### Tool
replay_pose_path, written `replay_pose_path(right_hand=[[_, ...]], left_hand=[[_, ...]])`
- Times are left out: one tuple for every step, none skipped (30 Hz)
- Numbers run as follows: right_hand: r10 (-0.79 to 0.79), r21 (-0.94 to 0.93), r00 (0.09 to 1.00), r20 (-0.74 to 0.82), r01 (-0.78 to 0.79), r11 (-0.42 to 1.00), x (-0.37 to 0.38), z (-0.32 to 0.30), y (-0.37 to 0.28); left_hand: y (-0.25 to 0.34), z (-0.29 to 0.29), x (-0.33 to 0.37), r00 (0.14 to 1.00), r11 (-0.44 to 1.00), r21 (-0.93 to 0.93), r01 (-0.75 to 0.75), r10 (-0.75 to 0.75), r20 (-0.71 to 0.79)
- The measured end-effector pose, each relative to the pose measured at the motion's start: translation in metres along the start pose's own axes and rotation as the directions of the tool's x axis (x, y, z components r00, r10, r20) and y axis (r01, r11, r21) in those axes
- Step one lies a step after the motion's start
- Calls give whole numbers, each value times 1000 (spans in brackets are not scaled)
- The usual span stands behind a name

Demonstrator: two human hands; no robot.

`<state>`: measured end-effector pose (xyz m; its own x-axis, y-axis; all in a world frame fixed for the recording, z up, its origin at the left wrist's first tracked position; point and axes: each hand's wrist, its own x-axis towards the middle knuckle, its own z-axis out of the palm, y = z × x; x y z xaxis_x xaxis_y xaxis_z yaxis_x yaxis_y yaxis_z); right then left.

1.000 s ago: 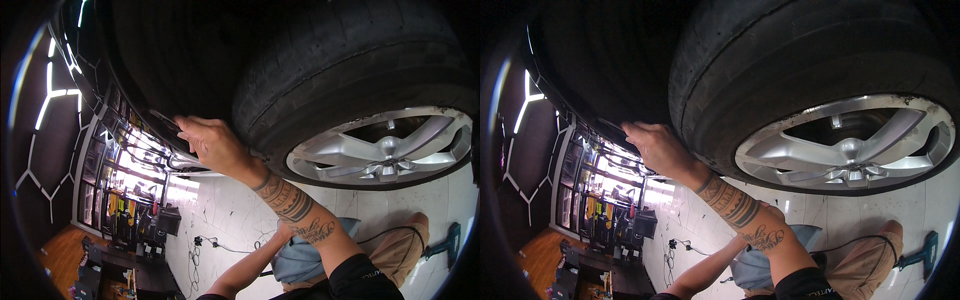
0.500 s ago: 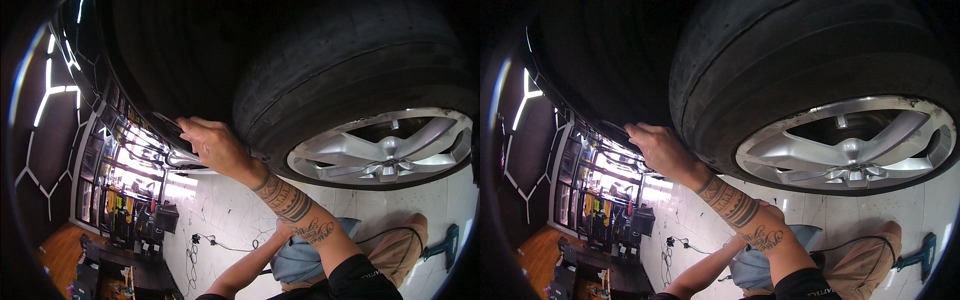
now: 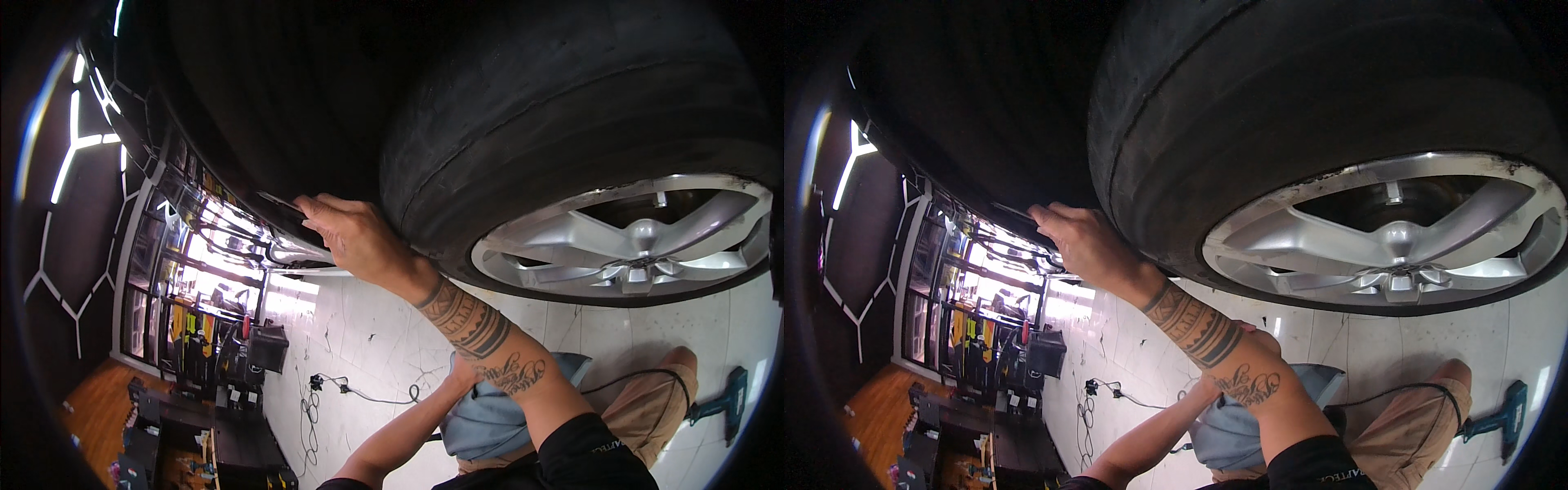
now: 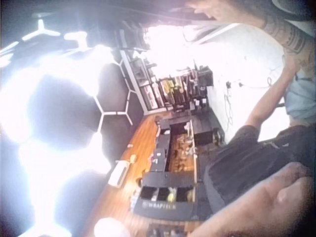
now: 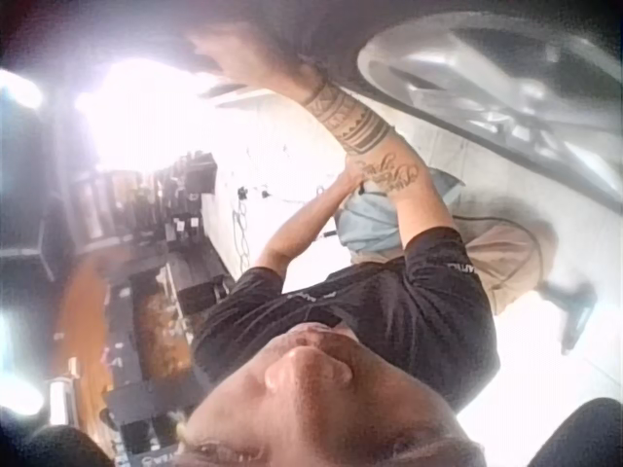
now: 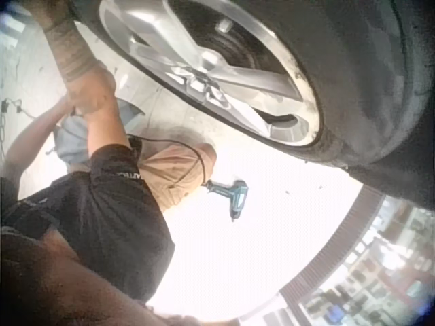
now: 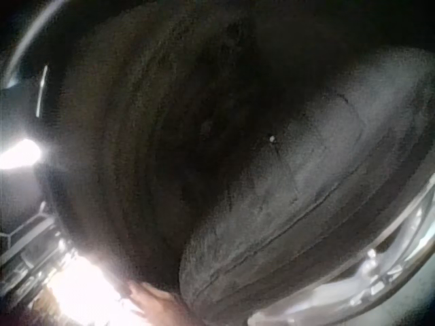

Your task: The person kneels beside a dark green car and uses a small metal squeegee to tuck and smooth a vinyl wrap into the wheel arch area around the tire. They repeatedly press the material into the crease and wipe the surface with a cloth.

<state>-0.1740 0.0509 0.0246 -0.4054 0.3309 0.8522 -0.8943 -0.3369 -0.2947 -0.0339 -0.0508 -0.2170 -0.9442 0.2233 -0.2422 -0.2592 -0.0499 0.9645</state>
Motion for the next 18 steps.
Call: replay_pose_path(right_hand=[[-7, -4, 1000, -3, 7, 1000, -2, 1, 2], [-5, -4, 1000, -2, 5, 1000, -4, 2, 4], [-5, -4, 1000, -1, 5, 1000, -7, 3, 6], [-6, -4, 1000, 1, 6, 1000, -8, 3, 7], [5, -18, 1000, 15, -5, 1000, -10, 3, 8], [16, -31, 999, 28, -15, 999, -12, 3, 9], [27, -47, 999, 41, -25, 999, -14, 3, 10], [36, -58, 999, 36, -34, 998, -17, 4, 13], [45, -69, 999, 31, -42, 997, -20, 5, 16], [58, -78, 998, 26, -56, 995, -24, 7, 19], [68, -66, 997, 32, -65, 996, -26, 9, 19], [77, -55, 996, 38, -75, 996, -28, 11, 19], [82, -51, 996, 46, -80, 996, -30, 11, 20], [80, -54, 996, 50, -77, 996, -32, 11, 21], [78, -56, 996, 53, -75, 996, -34, 11, 21], [75, -67, 995, 58, -71, 995, -37, 10, 25], [85, -83, 995, 60, -80, 993, -39, 9, 27], [96, -99, 993, 61, -90, 991, -42, 9, 29]], left_hand=[[1, 0, 1, 1000, 1000, 5, -6, 6, 3], [1, 0, 0, 1000, 1000, 7, -11, 11, 3], [0, 0, 0, 1000, 1000, 13, -20, 20, 4], [-1, 1, -1, 999, 999, 20, -33, 33, 3], [-1, 1, -1, 999, 999, 29, -46, 46, 6], [-1, 2, 0, 998, 997, 41, -65, 65, 6], [-1, 2, 0, 996, 995, 57, -87, 87, 13], [-2, 3, 2, 993, 991, 73, -114, 113, 22], [-4, 2, 3, 990, 985, 97, -141, 138, 40], [-8, -1, 4, 983, 975, 133, -178, 172, 60], [-17, -12, 4, 975, 960, 179, -216, 201, 95], [-25, -24, 3, 965, 941, 223, -254, 229, 129], [-26, -29, 5, 985, 975, 158, -157, 142, 100], [-28, -32, 4, 986, 965, 214, -152, 132, 104], [-30, -35, 3, 987, 951, 270, -147, 121, 108], [-25, -28, 5, 970, 871, 431, -234, 182, 159], [-18, -21, 6, 952, 812, 500, -302, 231, 200], [-11, -14, 6, 930, 742, 562, -366, 278, 239]])
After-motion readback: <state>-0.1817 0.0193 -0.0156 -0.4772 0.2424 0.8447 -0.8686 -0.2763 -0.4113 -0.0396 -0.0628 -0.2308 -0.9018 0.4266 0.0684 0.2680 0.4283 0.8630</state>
